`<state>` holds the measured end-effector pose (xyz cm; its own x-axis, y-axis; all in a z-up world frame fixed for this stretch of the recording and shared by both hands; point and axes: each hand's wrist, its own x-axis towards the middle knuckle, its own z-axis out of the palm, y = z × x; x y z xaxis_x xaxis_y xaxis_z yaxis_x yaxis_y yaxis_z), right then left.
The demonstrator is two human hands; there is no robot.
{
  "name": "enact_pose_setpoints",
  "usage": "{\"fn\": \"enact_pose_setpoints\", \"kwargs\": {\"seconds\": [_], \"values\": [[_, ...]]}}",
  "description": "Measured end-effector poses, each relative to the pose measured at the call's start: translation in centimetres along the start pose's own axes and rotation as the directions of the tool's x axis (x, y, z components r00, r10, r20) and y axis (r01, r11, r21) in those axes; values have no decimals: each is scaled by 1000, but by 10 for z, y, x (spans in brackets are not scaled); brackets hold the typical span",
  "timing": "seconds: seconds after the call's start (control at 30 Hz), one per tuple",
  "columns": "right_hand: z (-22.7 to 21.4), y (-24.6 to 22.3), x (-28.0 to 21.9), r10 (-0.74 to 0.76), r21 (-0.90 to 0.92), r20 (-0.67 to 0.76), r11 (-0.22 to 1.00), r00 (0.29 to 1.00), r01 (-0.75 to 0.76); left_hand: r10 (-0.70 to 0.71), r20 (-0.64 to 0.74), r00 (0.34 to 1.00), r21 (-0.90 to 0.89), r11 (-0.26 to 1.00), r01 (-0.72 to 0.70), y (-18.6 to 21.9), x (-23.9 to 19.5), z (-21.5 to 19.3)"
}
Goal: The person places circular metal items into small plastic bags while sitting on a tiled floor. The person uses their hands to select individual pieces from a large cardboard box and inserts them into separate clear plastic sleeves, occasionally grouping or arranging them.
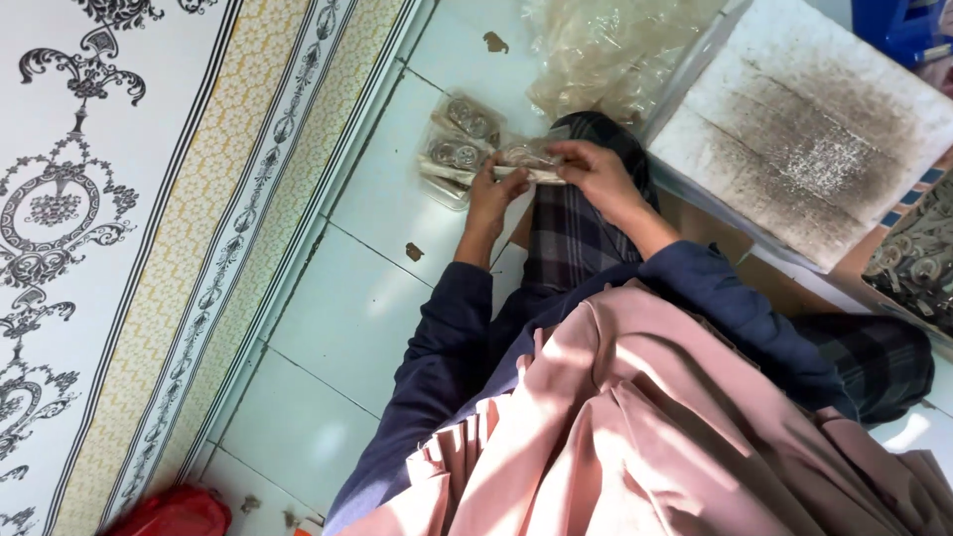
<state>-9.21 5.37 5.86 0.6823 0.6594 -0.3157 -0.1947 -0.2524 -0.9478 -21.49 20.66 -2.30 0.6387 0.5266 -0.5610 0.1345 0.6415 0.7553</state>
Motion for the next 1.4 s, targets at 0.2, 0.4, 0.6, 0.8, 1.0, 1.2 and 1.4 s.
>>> {"fn": "enact_pose_setpoints", "kwargs": {"seconds": [0.2,0.4,0.6,0.8,1.0,1.2,1.4], "values": [[55,-31,15,65,-72,318,996,946,-44,128,-127,984,232,968,-96,30,29,-68],[63,-25,27,142,-273,315,961,938,-53,409,-287,866,613,773,-162,62,23,-85],[12,-7,5,117,-79,211,992,970,-103,598,-170,783,726,613,-311,44,13,-40],[-68,-19,-37,-16,198,-121,979,993,40,652,139,745,681,483,-550,49,1,67],[-208,39,-81,72,252,-470,966,880,56,407,549,730,411,628,-660,-11,-20,218],[-337,91,-108,-10,12,-767,999,642,31,-137,741,657,551,682,-480,-94,-36,310],[-446,62,-77,-415,-572,-792,761,447,-307,-110,725,680,630,508,-588,-117,-25,313]]}}
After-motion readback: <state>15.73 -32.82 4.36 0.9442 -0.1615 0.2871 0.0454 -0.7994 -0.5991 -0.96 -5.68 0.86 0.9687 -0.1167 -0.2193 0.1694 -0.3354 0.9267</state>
